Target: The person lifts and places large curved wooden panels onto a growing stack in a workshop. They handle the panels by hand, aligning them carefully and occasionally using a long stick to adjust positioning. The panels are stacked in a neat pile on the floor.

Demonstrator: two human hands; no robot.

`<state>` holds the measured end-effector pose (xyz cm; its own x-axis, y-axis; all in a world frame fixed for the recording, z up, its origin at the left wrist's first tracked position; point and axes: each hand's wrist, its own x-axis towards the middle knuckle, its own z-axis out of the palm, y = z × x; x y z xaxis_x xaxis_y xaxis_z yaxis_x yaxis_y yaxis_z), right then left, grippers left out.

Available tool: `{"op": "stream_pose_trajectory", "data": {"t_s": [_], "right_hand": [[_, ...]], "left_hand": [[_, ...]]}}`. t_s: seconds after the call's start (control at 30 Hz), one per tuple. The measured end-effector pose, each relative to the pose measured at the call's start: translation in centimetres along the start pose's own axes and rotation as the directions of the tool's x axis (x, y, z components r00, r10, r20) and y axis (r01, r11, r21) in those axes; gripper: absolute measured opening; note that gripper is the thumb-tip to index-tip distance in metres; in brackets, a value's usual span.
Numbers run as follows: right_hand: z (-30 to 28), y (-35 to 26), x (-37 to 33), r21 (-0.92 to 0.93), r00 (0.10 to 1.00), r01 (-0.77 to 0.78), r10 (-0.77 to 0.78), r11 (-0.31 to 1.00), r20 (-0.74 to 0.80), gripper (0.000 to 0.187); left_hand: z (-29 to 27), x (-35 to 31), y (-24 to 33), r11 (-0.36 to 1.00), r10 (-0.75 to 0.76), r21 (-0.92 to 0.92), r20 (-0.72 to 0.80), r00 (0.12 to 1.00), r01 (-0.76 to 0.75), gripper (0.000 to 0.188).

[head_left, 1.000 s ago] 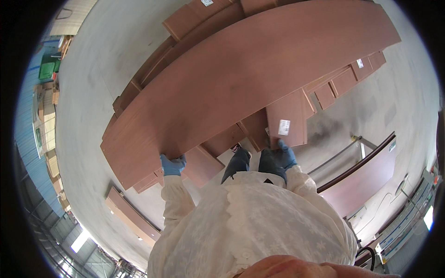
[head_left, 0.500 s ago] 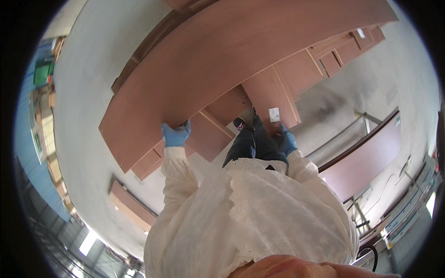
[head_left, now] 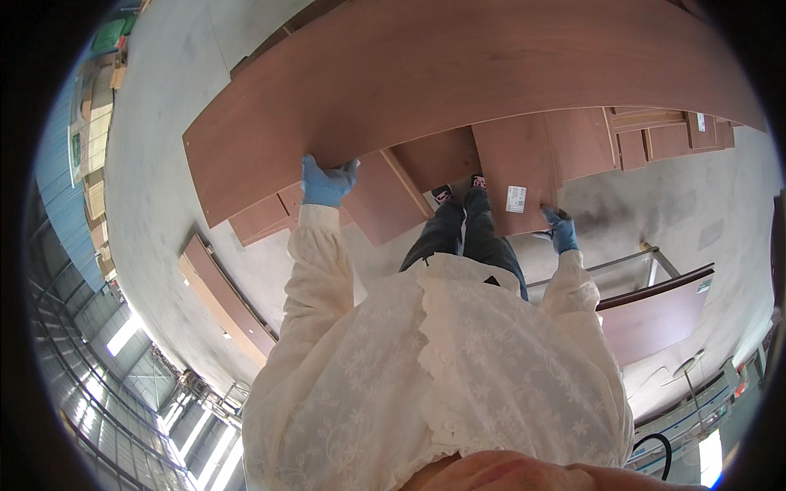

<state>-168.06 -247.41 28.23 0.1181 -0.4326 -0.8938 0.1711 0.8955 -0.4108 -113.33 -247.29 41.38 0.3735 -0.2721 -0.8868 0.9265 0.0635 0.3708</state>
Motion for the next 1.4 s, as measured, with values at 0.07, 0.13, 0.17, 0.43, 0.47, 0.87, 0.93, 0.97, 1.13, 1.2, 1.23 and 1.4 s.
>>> {"op": "stream_pose_trajectory", "data": {"t_s": [0.07, 0.13, 0.17, 0.43, 0.47, 0.87, 0.93, 0.97, 1.13, 1.2, 1.23, 1.4], "right_hand": [[0.5, -0.3, 0.8, -0.178, 0.997, 0.058, -0.050, 0.982, 0.050, 0.036], [1.9, 0.0, 1.9, -0.370, 0.974, 0.206, -0.152, 0.906, 0.171, 0.035], [2.9, 0.2, 2.3, -0.368, 0.970, 0.228, -0.180, 0.901, 0.162, 0.033], [11.8, 3.3, 0.3, -0.430, 0.912, 0.380, -0.409, 0.819, 0.027, 0.045], [12.6, 3.6, -0.1, -0.406, 0.881, 0.455, -0.467, 0.792, 0.077, 0.047], [15.3, 3.3, 0.0, -0.686, 0.858, 0.462, -0.480, 0.562, 0.184, 0.053], [16.2, 2.4, 0.2, -0.750, 0.871, 0.445, -0.433, 0.490, 0.234, 0.056], [16.8, 2.1, 0.2, -0.774, 0.878, 0.433, -0.410, 0.461, 0.247, 0.059], [20.1, 1.4, 0.6, -0.842, 0.909, 0.373, -0.334, 0.390, 0.248, 0.071], [21.3, 1.4, 0.5, -0.889, 0.906, 0.358, -0.338, 0.287, 0.256, 0.073], [22.0, 1.4, 0.5, -0.893, 0.925, 0.330, -0.292, 0.306, 0.241, 0.074], [23.9, 1.8, 0.5, -0.939, 0.952, 0.200, -0.284, 0.281, 0.118, 0.080]], "left_hand": [[0.1, -0.3, -0.2, 1.000, 0.007, 0.017, 0.034, 0.999, -0.008, 0.064], [-0.1, -0.4, -0.4, 1.000, -0.008, 0.018, 0.050, 0.999, 0.007, 0.064], [-0.1, -0.5, -0.5, 1.000, -0.011, 0.027, 0.054, 0.998, 0.010, 0.065], [-0.6, -1.9, -0.7, 1.000, 0.013, 0.012, 0.057, 0.998, -0.013, 0.058], [-0.4, -2.0, -0.7, 1.000, 0.001, 0.014, 0.054, 0.999, -0.001, 0.054], [0.5, -3.5, -2.5, 0.998, 0.050, -0.040, -0.033, 0.998, -0.051, 0.059], [0.4, -3.3, -2.5, 0.997, 0.025, -0.070, -0.032, 0.999, -0.027, 0.057], [0.2, -3.1, -2.5, 0.997, 0.018, -0.077, -0.048, 0.999, -0.021, 0.057], [-0.5, -2.2, -2.4, 0.996, -0.007, -0.086, -0.037, 0.999, 0.004, 0.060], [-0.7, -2.2, -2.5, 0.996, 0.005, -0.088, -0.025, 1.000, -0.007, 0.061], [-0.8, -2.2, -2.6, 0.995, 0.005, -0.095, -0.006, 1.000, -0.006, 0.061], [-0.8, -2.0, -3.0, 0.990, -0.024, -0.141, -0.030, 0.999, 0.020, 0.054]]}}
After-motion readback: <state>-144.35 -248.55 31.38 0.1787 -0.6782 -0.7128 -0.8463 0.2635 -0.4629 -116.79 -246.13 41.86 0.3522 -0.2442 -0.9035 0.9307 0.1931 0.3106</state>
